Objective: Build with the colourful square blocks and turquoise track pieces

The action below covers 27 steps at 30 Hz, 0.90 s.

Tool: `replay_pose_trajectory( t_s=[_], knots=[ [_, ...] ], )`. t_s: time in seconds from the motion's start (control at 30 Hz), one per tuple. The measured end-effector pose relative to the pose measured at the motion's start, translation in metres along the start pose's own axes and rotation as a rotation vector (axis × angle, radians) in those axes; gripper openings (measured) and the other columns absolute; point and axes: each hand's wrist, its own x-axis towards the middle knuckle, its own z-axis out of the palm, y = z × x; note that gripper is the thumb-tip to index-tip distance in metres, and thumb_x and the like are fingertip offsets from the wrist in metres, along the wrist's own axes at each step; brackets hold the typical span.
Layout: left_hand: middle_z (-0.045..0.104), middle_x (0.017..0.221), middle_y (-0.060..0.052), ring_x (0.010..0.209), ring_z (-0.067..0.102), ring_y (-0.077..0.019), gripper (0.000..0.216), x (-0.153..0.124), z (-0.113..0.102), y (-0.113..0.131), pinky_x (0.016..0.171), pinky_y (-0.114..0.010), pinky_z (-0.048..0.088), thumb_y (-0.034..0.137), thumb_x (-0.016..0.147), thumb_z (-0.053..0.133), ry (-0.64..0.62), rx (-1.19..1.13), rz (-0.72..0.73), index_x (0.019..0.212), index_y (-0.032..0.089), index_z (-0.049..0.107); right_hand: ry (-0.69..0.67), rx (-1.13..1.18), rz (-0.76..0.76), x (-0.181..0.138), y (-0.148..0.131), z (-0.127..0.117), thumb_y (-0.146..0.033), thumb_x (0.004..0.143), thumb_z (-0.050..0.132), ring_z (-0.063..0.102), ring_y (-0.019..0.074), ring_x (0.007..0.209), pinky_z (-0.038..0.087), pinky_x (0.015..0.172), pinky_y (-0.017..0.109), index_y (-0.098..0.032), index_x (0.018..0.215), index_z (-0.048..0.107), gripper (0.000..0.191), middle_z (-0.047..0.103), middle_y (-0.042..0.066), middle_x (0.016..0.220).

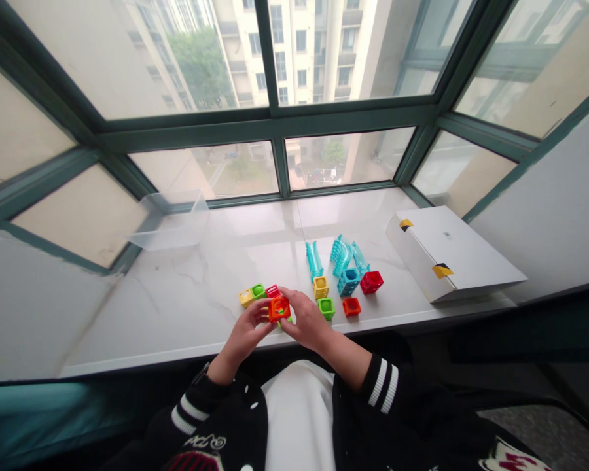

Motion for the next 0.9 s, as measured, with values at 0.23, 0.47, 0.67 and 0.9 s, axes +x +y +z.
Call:
replay_pose_trajectory(
  t_s=[0.23,0.47,0.67,0.9],
  knots=[
    [0.064,0.137,-0.011,0.121,0.068,-0.0297,0.046,-0.004,0.001,0.015,0.1,-0.044,0.061,0.037,0.086,0.081,0.118,0.119,0.19,0.129,0.026,0.066,-0.036,0.14,0.025,0.002,-0.01,-0.001,-0.031,0.098,0.067,0.055,0.0294,0.141,0.048,0.119,0.05,-0.028,0.159,0.04,0.066,0.057,0.014,0.152],
    [0.061,0.137,-0.011,0.132,0.063,-0.0308,0.045,-0.004,0.014,0.022,0.11,-0.048,0.057,0.035,0.086,0.082,0.101,0.025,0.258,0.124,0.026,0.06,0.011,0.258,0.177,-0.001,-0.011,0.001,-0.04,0.093,0.076,0.06,0.031,0.138,0.052,0.115,0.048,-0.026,0.163,0.034,0.082,0.057,0.015,0.154],
    [0.062,0.138,-0.012,0.124,0.068,-0.0296,0.045,0.002,0.025,0.014,0.105,-0.047,0.059,0.038,0.089,0.079,0.035,-0.018,0.222,0.125,0.026,0.056,0.075,0.206,0.154,0.001,-0.012,-0.005,-0.033,0.087,0.081,0.064,0.0312,0.132,0.052,0.114,0.049,-0.027,0.154,0.046,0.076,0.064,0.013,0.144],
    [0.063,0.137,-0.011,0.128,0.064,-0.0275,0.047,0.009,0.013,-0.006,0.112,-0.049,0.053,0.033,0.093,0.075,0.017,0.299,0.213,0.136,0.026,0.057,0.206,0.061,0.056,-0.003,-0.015,-0.059,-0.037,0.09,0.079,0.065,0.0315,0.128,0.054,0.111,0.049,-0.027,0.148,0.05,0.066,0.066,0.013,0.139]
  ],
)
